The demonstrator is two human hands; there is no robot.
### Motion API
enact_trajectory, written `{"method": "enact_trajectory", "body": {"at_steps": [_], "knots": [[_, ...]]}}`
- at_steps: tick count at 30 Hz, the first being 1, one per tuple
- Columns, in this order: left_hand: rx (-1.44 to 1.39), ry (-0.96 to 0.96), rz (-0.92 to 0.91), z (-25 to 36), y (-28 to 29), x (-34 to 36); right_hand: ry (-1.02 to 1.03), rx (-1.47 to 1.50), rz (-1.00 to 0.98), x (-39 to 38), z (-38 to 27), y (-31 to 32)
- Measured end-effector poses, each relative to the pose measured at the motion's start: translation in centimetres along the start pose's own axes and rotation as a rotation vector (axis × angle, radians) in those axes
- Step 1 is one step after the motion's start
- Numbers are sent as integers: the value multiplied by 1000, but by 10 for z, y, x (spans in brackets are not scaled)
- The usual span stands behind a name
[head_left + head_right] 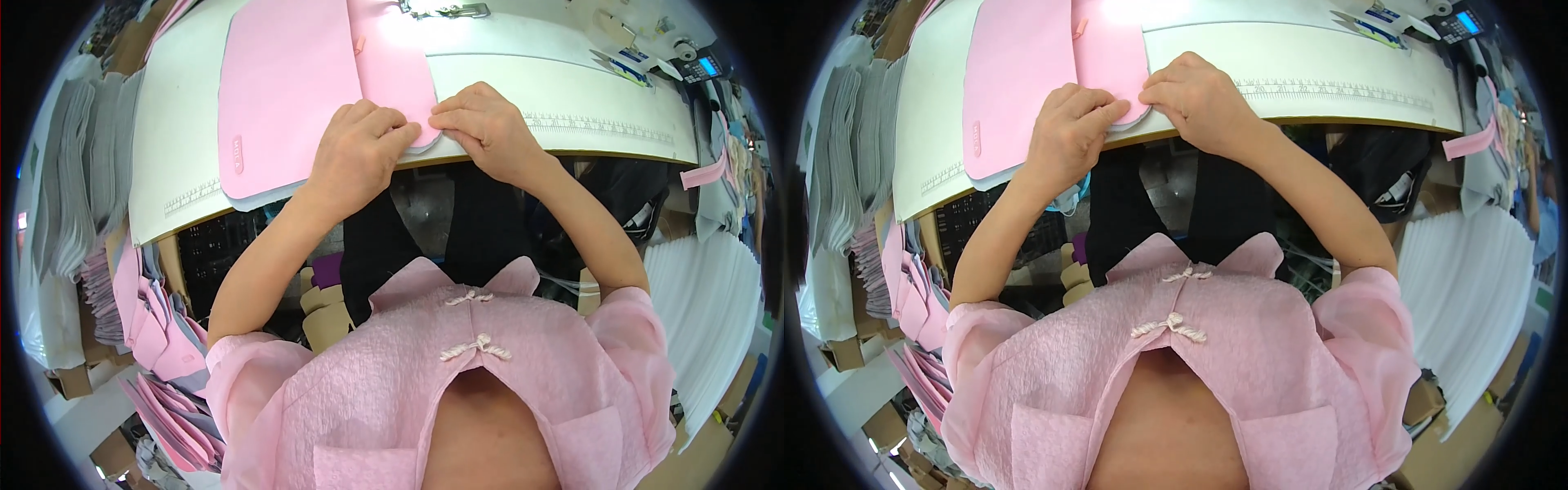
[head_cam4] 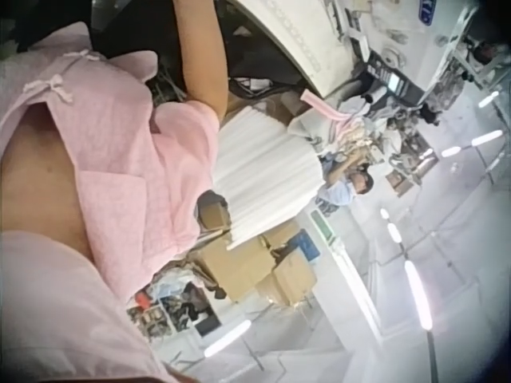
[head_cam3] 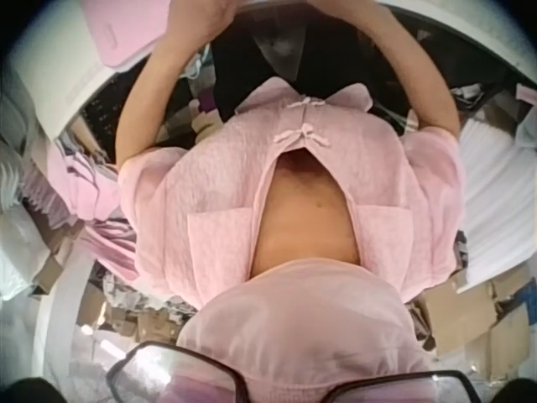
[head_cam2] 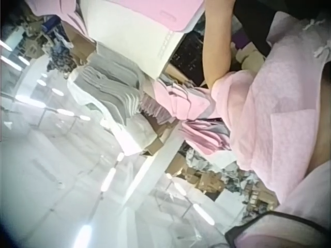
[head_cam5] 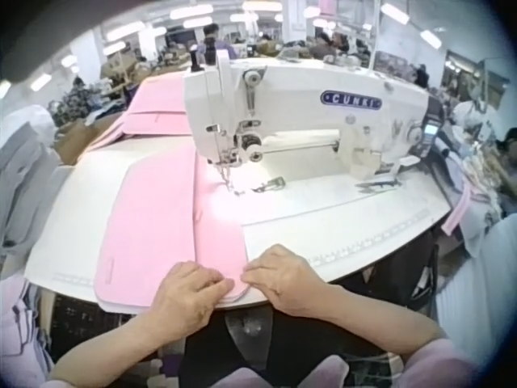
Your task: Sewing and assembling pink fabric bags using an industrial sewing machine.
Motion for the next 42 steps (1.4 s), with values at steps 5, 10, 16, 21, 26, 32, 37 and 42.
{"method": "enact_trajectory", "body": {"at_steps": [5,10,16,21,26,32,37,42], "knots": [[-14,-8,-40,0,-6,4,65,17,-81,-1,5,8],[24,-77,27,4,-4,8,80,25,-107,1,2,11],[43,-129,-45,-33,-8,26,37,-17,-171,26,23,8],[118,-229,-9,-70,-16,46,70,-51,-168,56,52,0],[133,-192,-115,-101,-21,69,108,-157,-47,81,80,-13],[193,-113,-115,-126,-28,79,-33,-311,86,80,79,-26],[265,-123,-12,-122,-42,88,-73,-329,89,76,87,-24],[328,-55,23,-119,-41,83,-68,-298,80,83,86,-27]]}}
Point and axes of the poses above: each hand's wrist, its own x-axis towards the middle knuckle, its own y-axis out of the back of the hand, z = x × y, the point moved 1 cm from there along x, towards the middle knuckle, and after that the axes turned 3 degrees about -x, right-handed, at the moved point
